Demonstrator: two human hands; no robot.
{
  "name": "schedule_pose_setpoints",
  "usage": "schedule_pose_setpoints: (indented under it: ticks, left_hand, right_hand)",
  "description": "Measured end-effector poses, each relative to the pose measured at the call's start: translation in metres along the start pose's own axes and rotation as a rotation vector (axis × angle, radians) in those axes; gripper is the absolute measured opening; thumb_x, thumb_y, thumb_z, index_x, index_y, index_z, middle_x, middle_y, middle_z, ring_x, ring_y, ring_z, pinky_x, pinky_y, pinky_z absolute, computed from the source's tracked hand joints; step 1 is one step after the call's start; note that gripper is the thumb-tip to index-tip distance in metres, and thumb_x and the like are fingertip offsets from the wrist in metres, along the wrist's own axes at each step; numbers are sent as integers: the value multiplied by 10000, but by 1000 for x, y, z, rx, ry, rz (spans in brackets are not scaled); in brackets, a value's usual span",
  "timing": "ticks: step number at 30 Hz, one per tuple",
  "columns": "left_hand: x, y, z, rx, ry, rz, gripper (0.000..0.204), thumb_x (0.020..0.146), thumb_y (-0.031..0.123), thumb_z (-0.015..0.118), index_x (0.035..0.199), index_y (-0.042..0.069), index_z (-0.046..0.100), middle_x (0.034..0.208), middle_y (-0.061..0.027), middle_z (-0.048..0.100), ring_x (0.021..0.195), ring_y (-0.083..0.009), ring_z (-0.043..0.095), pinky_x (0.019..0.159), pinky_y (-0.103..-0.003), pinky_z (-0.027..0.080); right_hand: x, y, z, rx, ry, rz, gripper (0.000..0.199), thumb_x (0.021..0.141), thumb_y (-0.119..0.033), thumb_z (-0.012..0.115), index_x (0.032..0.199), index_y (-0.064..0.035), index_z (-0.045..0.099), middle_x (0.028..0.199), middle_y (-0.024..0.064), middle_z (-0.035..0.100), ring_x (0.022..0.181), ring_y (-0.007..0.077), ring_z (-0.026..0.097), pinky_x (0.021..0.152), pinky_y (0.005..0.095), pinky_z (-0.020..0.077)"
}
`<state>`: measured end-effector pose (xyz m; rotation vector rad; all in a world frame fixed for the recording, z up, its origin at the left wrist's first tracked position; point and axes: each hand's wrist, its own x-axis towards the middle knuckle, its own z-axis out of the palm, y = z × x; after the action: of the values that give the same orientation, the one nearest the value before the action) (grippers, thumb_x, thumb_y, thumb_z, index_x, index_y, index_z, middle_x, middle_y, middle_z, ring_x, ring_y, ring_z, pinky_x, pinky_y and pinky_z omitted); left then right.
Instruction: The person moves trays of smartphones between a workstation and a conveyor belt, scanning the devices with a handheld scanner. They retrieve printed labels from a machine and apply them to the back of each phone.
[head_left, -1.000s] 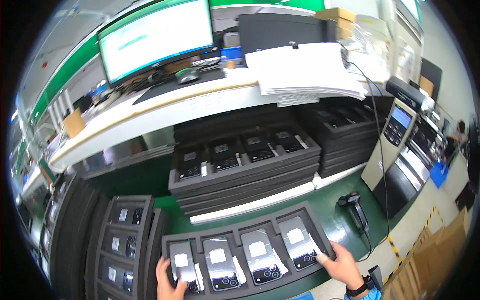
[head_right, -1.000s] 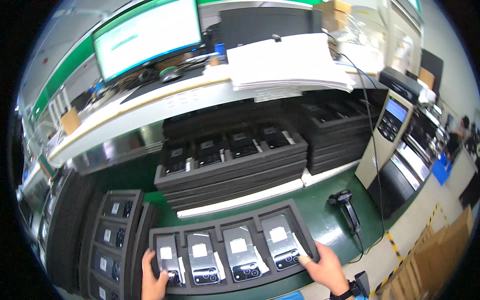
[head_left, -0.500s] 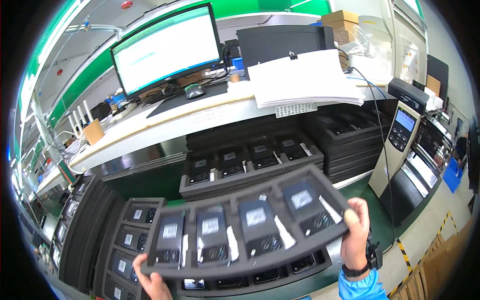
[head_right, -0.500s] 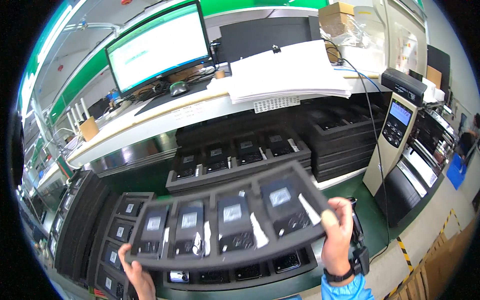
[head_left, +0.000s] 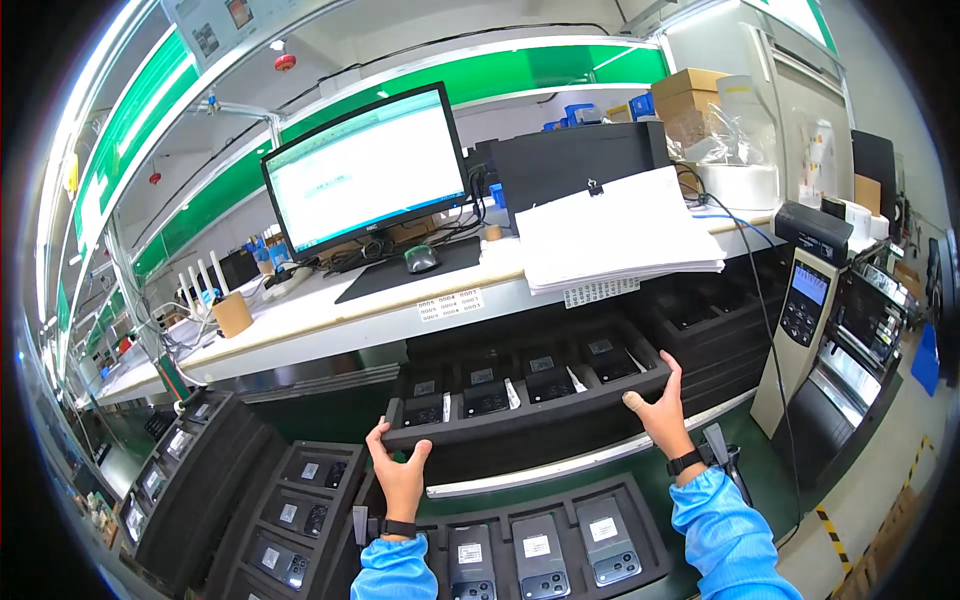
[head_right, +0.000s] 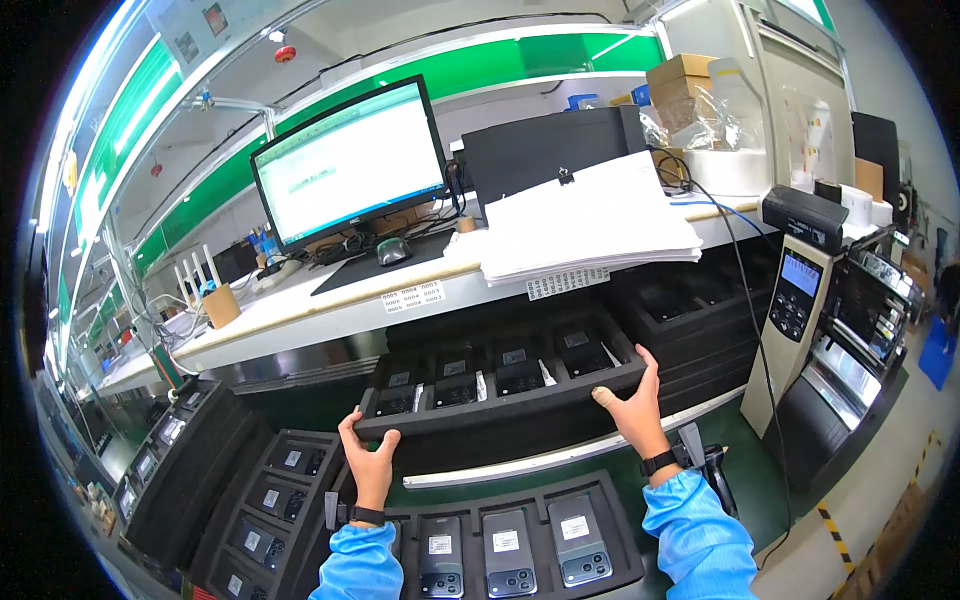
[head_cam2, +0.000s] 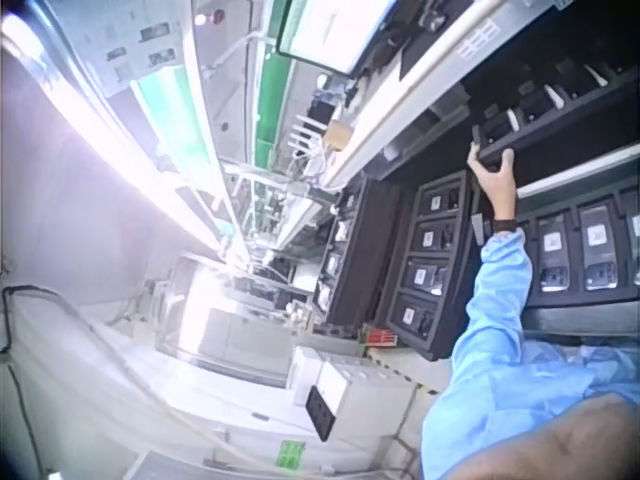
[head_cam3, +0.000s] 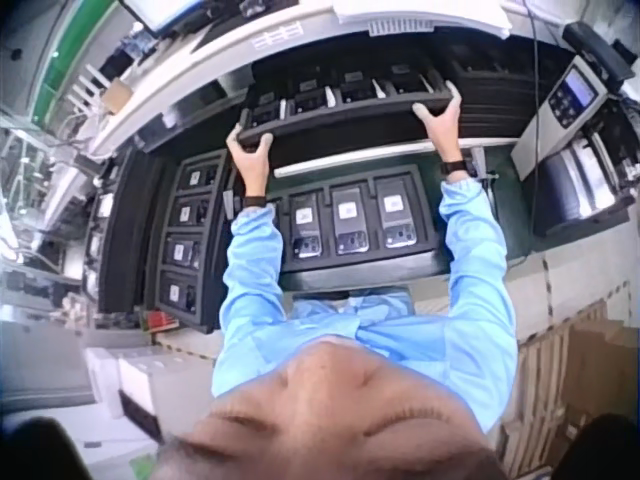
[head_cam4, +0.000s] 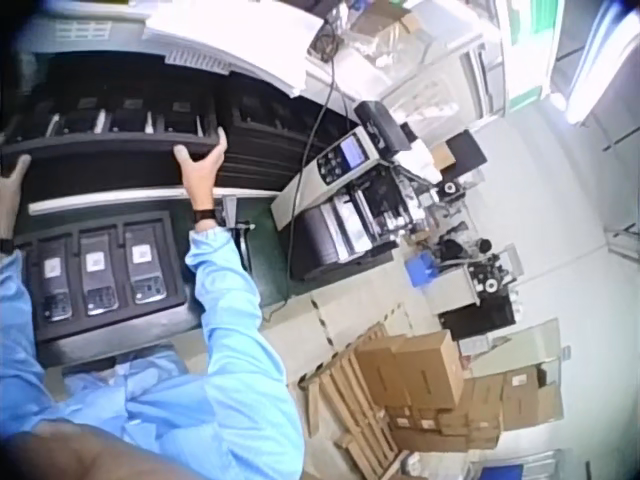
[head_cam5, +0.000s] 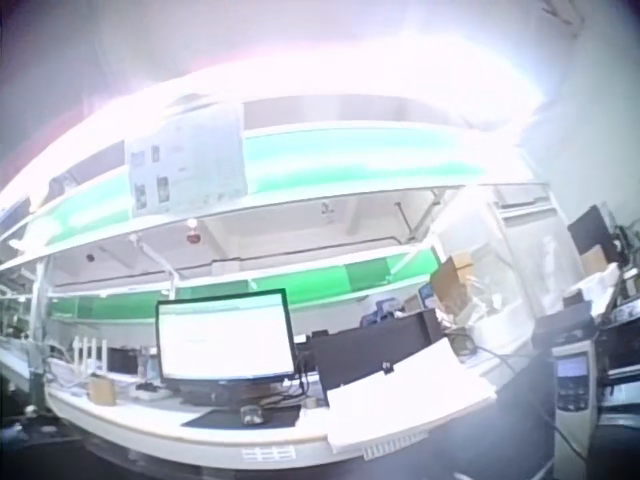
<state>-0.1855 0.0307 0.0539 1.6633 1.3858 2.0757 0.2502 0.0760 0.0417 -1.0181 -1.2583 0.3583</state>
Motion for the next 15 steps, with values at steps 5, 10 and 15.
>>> schedule_pose_setpoints:
  ticks: [5,10,15]
  left_hand:
    - [9,-11,15,52,60,-56,643,818,28,815,1345,33,448,1151,-102,589,1031,-182,584,935,-318,484]
    - [1,11,16,169,92,-45,717,812,79,830,1415,13,447,1331,-184,550,1237,-295,550,1087,-386,420]
    - [-44,50,-11,316,-114,168,526,812,20,725,1306,-20,549,1270,-191,585,1204,-342,582,1032,-420,459]
  right_hand:
    - [17,4,24,41,65,38,956,785,-186,865,1546,13,322,1444,250,501,1322,338,516,1129,404,412]
    - [1,-13,21,-163,102,-6,900,818,-166,838,1548,3,338,1473,274,477,1362,370,489,1147,421,400]
    - [-83,-57,-75,-646,17,-57,761,802,-149,792,1476,-28,459,1414,220,533,1320,400,492,1131,485,395]
